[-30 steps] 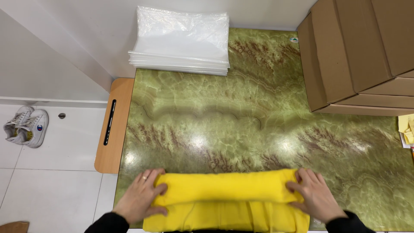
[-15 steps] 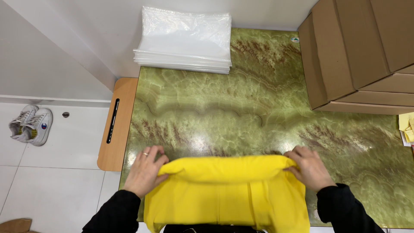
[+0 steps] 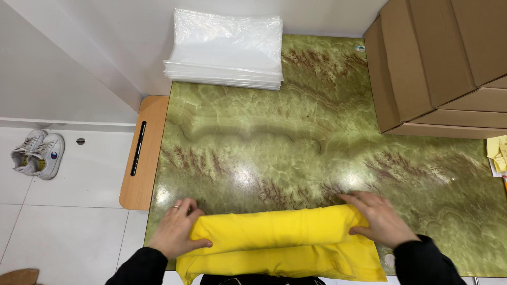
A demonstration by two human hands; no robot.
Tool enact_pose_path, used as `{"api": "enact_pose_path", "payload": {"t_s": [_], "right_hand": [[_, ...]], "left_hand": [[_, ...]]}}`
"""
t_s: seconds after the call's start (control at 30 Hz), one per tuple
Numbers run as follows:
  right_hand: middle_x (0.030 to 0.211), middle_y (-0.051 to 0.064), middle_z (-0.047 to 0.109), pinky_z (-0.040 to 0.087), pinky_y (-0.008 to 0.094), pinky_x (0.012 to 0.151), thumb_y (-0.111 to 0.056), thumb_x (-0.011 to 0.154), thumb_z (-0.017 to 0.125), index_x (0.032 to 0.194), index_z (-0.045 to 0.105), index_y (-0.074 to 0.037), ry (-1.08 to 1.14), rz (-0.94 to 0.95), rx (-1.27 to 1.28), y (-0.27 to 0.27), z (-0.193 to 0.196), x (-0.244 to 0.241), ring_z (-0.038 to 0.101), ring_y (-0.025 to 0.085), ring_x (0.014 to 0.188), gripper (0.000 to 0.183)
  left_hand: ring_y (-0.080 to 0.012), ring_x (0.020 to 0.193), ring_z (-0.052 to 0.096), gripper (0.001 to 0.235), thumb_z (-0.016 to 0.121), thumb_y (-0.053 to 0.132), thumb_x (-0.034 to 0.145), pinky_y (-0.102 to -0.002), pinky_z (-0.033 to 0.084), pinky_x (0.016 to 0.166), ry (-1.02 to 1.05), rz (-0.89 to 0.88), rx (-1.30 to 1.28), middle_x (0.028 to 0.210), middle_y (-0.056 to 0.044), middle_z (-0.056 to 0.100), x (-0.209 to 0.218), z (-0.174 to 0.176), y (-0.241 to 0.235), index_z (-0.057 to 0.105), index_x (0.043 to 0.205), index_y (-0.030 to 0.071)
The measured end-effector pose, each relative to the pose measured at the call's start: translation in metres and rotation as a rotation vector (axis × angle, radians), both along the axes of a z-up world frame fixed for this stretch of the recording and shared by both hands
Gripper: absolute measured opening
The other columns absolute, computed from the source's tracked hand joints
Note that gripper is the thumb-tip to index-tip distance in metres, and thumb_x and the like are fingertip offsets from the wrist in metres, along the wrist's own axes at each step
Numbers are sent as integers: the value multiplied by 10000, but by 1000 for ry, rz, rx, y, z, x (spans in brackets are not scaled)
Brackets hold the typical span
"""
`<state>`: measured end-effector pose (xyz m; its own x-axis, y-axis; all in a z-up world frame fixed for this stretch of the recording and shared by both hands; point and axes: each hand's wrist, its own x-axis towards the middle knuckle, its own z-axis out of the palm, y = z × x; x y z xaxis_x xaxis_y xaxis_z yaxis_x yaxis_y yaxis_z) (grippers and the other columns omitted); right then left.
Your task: The person takes several garments from a clothing rack, including a yellow polo shirt, a grey sweatshirt, purple shorts, black pants, and a black long-sleeved shirt. They lay each item on a table, fold it neatly by hand, and place it in a stack.
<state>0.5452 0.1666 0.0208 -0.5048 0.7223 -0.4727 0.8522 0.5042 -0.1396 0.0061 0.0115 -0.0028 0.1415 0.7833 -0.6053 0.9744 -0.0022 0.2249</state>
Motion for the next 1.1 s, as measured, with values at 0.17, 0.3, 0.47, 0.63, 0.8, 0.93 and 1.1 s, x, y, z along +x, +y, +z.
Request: {"api": "enact_pose_path", "payload": {"t_s": [0.17,0.3,0.47,0.63,0.8,0.93,1.1], "right_hand": [[1222,-41,721,442,444,1075,-319,750,916,1252,714,-272,88,6,78,25,-25,-5,638,206,1218,543],[1224,20,603,452,447,862,-174,824,762,1125,693,-254,208,-13,474,35,-30,-4,568,296,1106,319],[1495,106,510,454,529,1058,-106,595,838,970,700,-253,180,30,290,-7,-19,28,509,359,1350,426],[1700,129,239,293,584,1225,-550,640,1033,981,771,-384,120,87,136,-53,-22,44,296,411,1540,461],[1236,47,715,484,377,1145,-327,813,805,961,816,-148,704,-413,267,-68,8,-44,674,191,1225,233],[1191,94,876,686,327,976,-145,903,722,1263,744,-75,985,-938,-359,-110,-20,-136,850,201,1075,367],[1453,38,757,429,265,1208,-215,952,668,1375,741,-79,1022,-1265,-497,-125,-29,-178,656,114,1362,450]], "left_hand": [[-239,1124,514,620,833,690,791,-466,486,958,28,-90,460,1211,-38,525,-3,-22,20,694,1079,158],[-284,1153,538,554,881,549,699,-460,477,925,186,-29,801,1231,-62,558,-6,-14,28,643,1067,210],[-306,1170,527,581,861,701,738,-547,445,1029,-61,-186,613,1263,-60,541,2,-11,-20,667,997,219],[-219,1118,530,457,862,613,811,-468,555,876,-245,-1,552,1143,15,523,2,-26,-39,706,776,185],[-297,1338,404,1118,919,863,657,-545,375,1154,-24,150,177,1370,-36,386,1,-15,-4,465,1491,273],[-279,1313,386,959,834,896,693,-530,397,1142,85,1,-56,1335,-30,411,12,33,42,616,1326,210],[-135,987,720,644,750,554,668,-243,497,747,-139,199,-732,1159,39,775,31,135,101,748,1208,205]]}}
